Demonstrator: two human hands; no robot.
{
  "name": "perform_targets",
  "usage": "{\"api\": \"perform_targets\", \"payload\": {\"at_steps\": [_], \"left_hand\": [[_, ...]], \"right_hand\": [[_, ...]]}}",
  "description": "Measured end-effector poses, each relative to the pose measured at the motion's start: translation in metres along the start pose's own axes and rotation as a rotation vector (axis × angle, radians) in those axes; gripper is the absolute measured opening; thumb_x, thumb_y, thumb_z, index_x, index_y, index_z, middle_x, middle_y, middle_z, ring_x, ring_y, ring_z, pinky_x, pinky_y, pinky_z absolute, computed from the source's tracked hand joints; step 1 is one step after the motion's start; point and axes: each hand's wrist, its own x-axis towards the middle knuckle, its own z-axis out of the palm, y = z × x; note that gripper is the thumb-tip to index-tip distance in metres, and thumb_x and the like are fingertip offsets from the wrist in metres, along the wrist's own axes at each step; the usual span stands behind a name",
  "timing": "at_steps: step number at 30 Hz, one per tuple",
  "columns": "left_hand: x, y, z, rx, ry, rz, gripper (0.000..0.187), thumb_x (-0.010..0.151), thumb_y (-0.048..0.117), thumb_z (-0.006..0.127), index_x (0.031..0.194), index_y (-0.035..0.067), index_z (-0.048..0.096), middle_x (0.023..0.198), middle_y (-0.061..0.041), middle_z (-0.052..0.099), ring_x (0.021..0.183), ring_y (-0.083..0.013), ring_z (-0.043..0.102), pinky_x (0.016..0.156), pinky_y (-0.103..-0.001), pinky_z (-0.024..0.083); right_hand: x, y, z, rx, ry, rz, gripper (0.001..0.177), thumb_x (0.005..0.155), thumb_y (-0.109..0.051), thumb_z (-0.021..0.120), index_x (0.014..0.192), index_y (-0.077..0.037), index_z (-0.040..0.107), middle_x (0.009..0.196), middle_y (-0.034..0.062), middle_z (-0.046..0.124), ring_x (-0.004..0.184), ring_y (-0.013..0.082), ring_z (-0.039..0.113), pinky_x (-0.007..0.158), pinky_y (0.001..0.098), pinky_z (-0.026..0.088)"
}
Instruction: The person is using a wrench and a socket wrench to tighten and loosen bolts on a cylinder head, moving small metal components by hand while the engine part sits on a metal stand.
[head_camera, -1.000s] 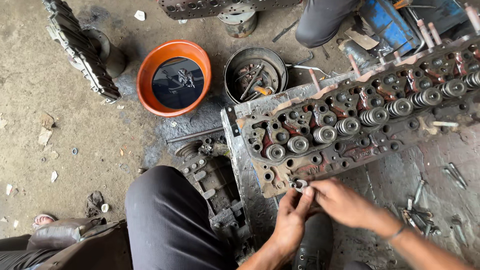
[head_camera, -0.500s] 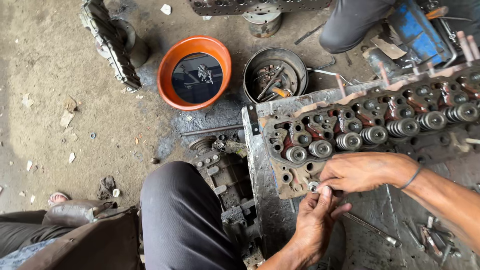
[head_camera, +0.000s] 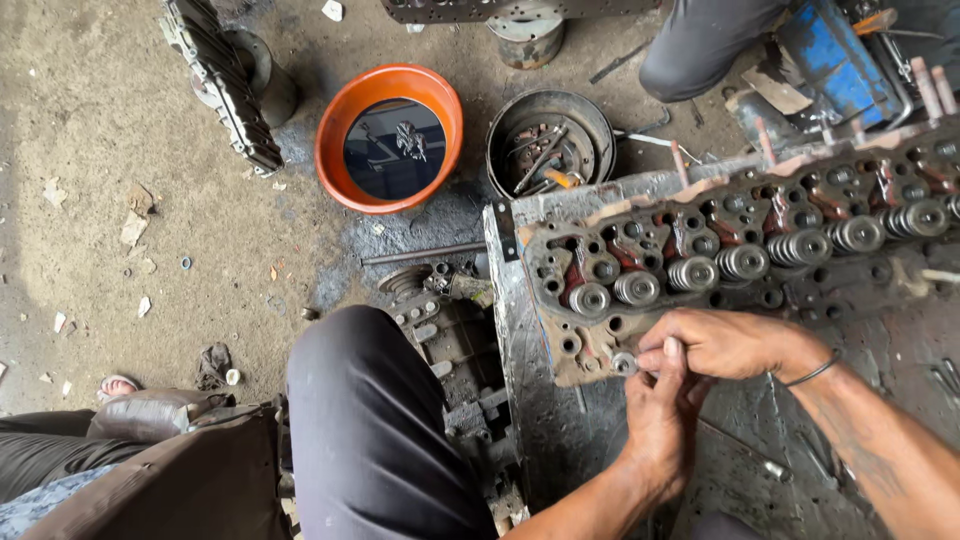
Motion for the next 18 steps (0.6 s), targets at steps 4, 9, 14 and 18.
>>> {"api": "perform_targets", "payload": {"at_steps": [4, 9, 14, 18], "left_hand": [[-0.019, 0.004, -0.011, 0.404, 0.305, -0.184, 0.064, 0.094, 0.051, 0.067, 0.135, 0.006, 0.048, 0.133, -0.01, 0.06, 0.124, -0.0198, 0.06, 0.112, -0.037, 0.049], [-0.05, 0.068, -0.03, 1.237, 0.155, -0.218, 0.07, 0.09, 0.06, 0.058, 0.117, -0.004, 0.056, 0.11, -0.026, 0.073, 0.106, -0.0343, 0.074, 0.095, -0.042, 0.056], [-0.047, 0.101, -0.018, 1.714, 0.021, -0.262, 0.066, 0.099, 0.057, 0.051, 0.118, -0.005, 0.052, 0.102, -0.035, 0.068, 0.102, -0.0524, 0.065, 0.087, -0.054, 0.052], [-0.05, 0.11, -0.01, 1.557, 0.005, -0.179, 0.065, 0.096, 0.056, 0.055, 0.123, -0.003, 0.05, 0.105, -0.034, 0.068, 0.104, -0.0498, 0.065, 0.089, -0.052, 0.052]], "right_hand": [[0.016, 0.07, 0.082, 0.579, 0.344, 0.011, 0.034, 0.091, -0.032, 0.066, 0.113, -0.006, 0.069, 0.106, 0.0078, 0.076, 0.097, 0.0151, 0.072, 0.087, 0.0311, 0.059], [0.041, 0.064, 0.229, 1.045, 0.892, -0.329, 0.039, 0.105, -0.029, 0.061, 0.114, 0.008, 0.065, 0.108, 0.014, 0.069, 0.098, 0.021, 0.066, 0.085, 0.0352, 0.054], [0.049, 0.021, 0.25, 0.416, 1.265, -0.47, 0.047, 0.107, -0.032, 0.052, 0.125, 0.011, 0.058, 0.114, 0.0149, 0.065, 0.102, 0.0215, 0.062, 0.087, 0.0345, 0.048], [0.069, 0.013, 0.239, 1.498, 0.93, -0.436, 0.044, 0.117, -0.033, 0.05, 0.11, 0.006, 0.069, 0.101, 0.0096, 0.067, 0.091, 0.0167, 0.059, 0.076, 0.0351, 0.05]]}}
